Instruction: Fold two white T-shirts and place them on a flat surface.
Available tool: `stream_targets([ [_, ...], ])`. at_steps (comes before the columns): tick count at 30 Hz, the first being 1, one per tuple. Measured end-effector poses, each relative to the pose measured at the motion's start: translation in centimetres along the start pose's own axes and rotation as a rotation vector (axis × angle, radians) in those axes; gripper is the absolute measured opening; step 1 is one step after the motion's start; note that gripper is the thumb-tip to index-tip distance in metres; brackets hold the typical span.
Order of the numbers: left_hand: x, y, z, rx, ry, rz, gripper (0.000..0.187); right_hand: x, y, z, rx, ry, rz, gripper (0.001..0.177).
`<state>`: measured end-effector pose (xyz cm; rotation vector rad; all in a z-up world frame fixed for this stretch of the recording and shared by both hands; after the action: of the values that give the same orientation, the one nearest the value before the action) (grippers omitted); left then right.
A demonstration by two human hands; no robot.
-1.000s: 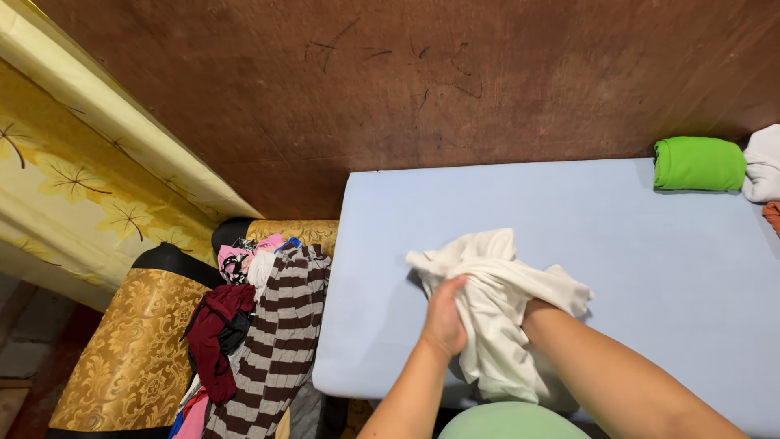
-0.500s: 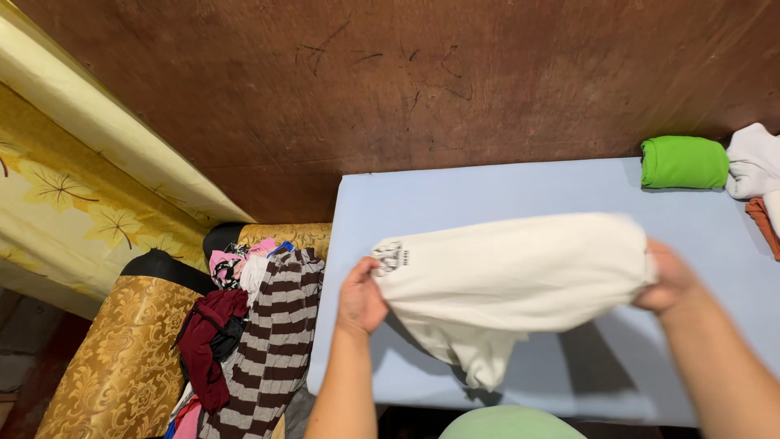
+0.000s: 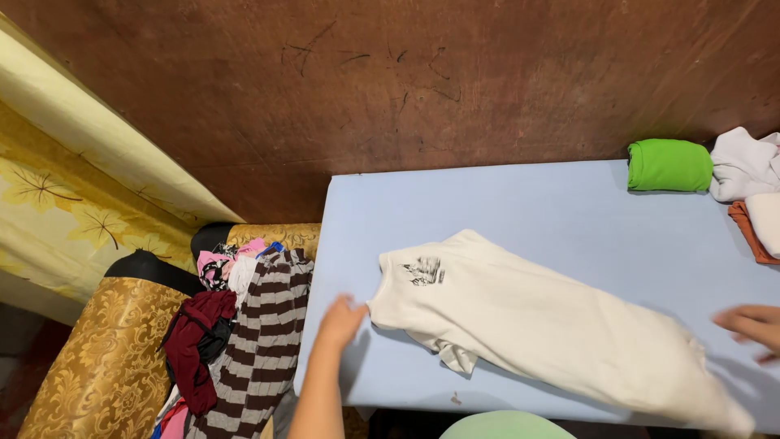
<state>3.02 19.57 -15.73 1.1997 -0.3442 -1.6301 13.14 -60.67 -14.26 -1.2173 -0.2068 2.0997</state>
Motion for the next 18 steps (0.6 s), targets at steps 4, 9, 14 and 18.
stream_targets([
  [4,8.5,-2.8,4.2,-0.085,-0.324,-0.342,0.084,7.1,-16.7,3.8,-0.405,0.144,0.025,0.038],
  [9,14.5,4.8,9.5,-0.124,-0.274,0.250,0.059,20.7,-29.9,-0.6,-0.204,-0.163,-0.804,0.026],
  [14,14.1,9.7,12.4,-0.308,-0.283,0.888,0.038,25.9,-37.6,5.5,0.035,-0.331,-0.710,0.022],
  [18,13.2,4.6,9.4,-0.140,-0.208,1.323,0.036,25.3,-36.0,4.8,0.105,-0.488,-0.487,0.025],
])
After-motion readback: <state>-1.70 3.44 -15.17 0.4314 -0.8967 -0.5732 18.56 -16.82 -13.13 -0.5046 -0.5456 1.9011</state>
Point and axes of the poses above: each hand's wrist, its own z-axis away from the middle knuckle, its own x-axis out of the palm, y = z × x, the point moved 5 cm from there along -z, towards the middle knuckle
